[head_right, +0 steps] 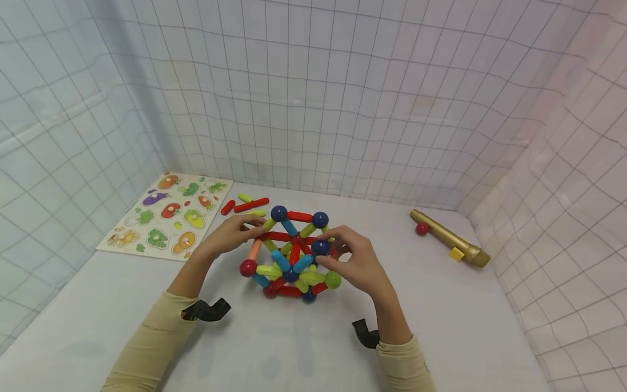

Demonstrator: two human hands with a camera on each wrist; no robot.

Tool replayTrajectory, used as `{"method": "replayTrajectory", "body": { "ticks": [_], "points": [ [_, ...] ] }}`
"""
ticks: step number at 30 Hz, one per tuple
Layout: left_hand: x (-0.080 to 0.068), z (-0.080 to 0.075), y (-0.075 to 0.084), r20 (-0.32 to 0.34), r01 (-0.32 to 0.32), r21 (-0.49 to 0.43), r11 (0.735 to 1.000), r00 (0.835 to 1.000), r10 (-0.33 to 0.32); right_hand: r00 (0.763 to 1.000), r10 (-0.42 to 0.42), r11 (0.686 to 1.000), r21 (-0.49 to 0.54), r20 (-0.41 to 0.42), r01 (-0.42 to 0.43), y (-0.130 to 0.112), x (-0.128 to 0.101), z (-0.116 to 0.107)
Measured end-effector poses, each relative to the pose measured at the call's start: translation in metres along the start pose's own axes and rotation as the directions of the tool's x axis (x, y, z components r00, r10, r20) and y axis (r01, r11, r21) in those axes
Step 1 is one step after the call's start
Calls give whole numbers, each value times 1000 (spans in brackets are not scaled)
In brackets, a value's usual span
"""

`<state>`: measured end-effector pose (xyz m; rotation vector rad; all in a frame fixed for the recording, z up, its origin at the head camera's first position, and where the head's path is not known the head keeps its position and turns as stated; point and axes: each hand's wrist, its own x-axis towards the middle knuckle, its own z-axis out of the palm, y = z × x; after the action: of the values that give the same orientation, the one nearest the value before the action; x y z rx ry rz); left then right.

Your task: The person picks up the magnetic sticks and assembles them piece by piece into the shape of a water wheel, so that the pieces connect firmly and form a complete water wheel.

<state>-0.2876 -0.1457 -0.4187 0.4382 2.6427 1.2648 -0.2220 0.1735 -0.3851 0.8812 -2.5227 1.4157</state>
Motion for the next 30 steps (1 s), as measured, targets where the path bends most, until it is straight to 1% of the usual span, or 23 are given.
{"method": "replayTrajectory", "body": {
  "ticks": [4,9,15,18,20,22,23,25,26,27,28,30],
  "points": [
    [-1,0,1,-8,2,-19,1000,1000,-3,998,-52,999,-8,20,52,-2,-1,5],
    [-2,-1,2,-4,15,-31,999,1000,-15,994,-88,996,-6,62,89,-1,0,9],
    [0,0,1,4,24,-37,999,1000,-24,990,-93,996,-1,102,93,-1,0,9],
    [5,2,3,11,21,-45,999,1000,-21,989,-63,998,-9,133,65,0,-1,2],
    [6,3,4,22,22,-47,999,1000,-21,986,-19,1000,-17,167,22,3,-2,-4],
    [5,2,4,27,26,-44,999,999,-25,980,69,997,-38,188,-63,13,0,-13],
    [5,1,4,29,23,-39,999,999,-22,974,128,991,-63,184,-118,22,2,-17],
    [3,-1,4,30,28,-31,999,999,-28,956,256,963,-127,141,-239,47,7,-26],
    [3,-1,4,28,33,-27,999,999,-32,941,323,937,-170,99,-304,63,9,-31],
    [2,-2,3,27,32,-20,999,999,-31,921,386,906,-207,47,-369,79,12,-36],
    [2,-2,3,26,31,-15,999,999,-31,903,429,873,-251,-15,-419,97,14,-41],
    [3,0,2,32,37,-11,999,999,-37,856,494,793,-325,-154,-516,130,16,-54]
  ]
}}
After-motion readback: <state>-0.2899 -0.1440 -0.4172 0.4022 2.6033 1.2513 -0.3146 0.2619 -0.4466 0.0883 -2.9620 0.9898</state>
